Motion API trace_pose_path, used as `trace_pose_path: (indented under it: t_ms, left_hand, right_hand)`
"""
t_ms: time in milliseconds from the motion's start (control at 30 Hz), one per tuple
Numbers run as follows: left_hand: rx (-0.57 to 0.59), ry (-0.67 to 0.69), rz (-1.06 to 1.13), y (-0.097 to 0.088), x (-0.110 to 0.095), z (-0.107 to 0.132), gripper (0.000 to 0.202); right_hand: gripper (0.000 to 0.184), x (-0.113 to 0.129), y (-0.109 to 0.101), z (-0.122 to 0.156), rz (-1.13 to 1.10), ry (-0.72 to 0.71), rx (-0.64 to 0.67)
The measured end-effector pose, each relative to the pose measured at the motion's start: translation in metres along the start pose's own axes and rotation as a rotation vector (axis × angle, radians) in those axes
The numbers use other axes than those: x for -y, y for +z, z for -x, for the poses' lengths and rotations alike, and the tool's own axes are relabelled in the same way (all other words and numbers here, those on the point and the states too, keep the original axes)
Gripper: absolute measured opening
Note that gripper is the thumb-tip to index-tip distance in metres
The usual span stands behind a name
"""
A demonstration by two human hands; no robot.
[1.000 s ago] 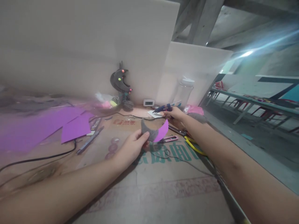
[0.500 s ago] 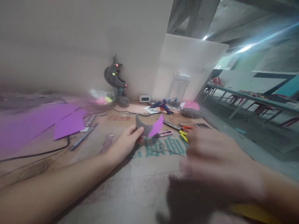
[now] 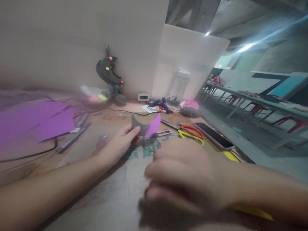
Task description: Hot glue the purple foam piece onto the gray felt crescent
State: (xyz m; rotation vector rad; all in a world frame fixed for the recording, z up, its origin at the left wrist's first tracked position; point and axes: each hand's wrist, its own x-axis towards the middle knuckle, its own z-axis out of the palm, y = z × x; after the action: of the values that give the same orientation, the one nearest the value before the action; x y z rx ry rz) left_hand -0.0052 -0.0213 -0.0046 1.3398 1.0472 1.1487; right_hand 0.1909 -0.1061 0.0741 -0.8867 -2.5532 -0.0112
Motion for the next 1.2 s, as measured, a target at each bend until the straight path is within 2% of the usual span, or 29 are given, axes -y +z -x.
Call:
trace_pose_path:
  t_ms: [67, 133, 200, 267, 300, 433, 600, 733, 800, 867, 967, 1200]
  left_hand:
    - [0.01, 0.028, -0.035, 0.0, 0.001, -0.001, 0.021]
    - [0.04, 0.066, -0.045, -0.001, 0.001, -0.002, 0.021]
    - [0.038, 0.081, -0.045, -0.002, 0.003, -0.003, 0.02]
    - [0.037, 0.088, -0.06, -0.003, 0.004, -0.004, 0.02]
    - [0.038, 0.091, -0.071, -0.004, 0.005, -0.004, 0.02]
    - [0.018, 0.103, -0.109, -0.005, 0.007, -0.005, 0.022]
    - [0.046, 0.09, -0.013, -0.003, 0.007, -0.004, 0.018]
    - [0.048, 0.052, 0.101, -0.001, 0.005, -0.002, 0.046]
    - [0.036, 0.039, 0.126, 0.0, 0.003, -0.001, 0.049]
    - [0.027, 0.045, 0.154, 0.001, 0.001, -0.001, 0.042]
    - [0.022, 0.076, 0.176, 0.001, 0.0, -0.001, 0.032]
    - [0.037, 0.121, 0.177, 0.001, 0.007, -0.003, 0.028]
  right_hand:
    - [0.023, -0.022, 0.004, -0.011, 0.005, -0.033, 0.08]
    - [0.028, -0.047, 0.017, -0.013, 0.061, 0.062, 0.08]
    - [0.039, -0.067, 0.033, -0.009, 0.069, 0.142, 0.135]
    - [0.053, -0.077, 0.048, -0.005, 0.037, 0.151, 0.168]
    - [0.052, -0.078, 0.053, -0.003, 0.011, 0.136, 0.168]
    - [0.014, -0.067, 0.062, -0.005, -0.094, 0.037, 0.122]
    - [0.013, -0.052, 0.061, -0.007, -0.113, 0.13, 0.121]
    - [0.018, -0.051, 0.057, -0.001, -0.183, 0.129, 0.113]
    - [0.023, -0.055, 0.054, 0.001, -0.189, 0.064, 0.042]
    - [0.027, -0.062, 0.051, 0.0, -0.195, 0.05, -0.068]
    - [0.024, -0.071, 0.053, -0.006, -0.235, 0.184, -0.143]
    - [0.017, -0.067, 0.07, -0.024, -0.341, 0.388, -0.019]
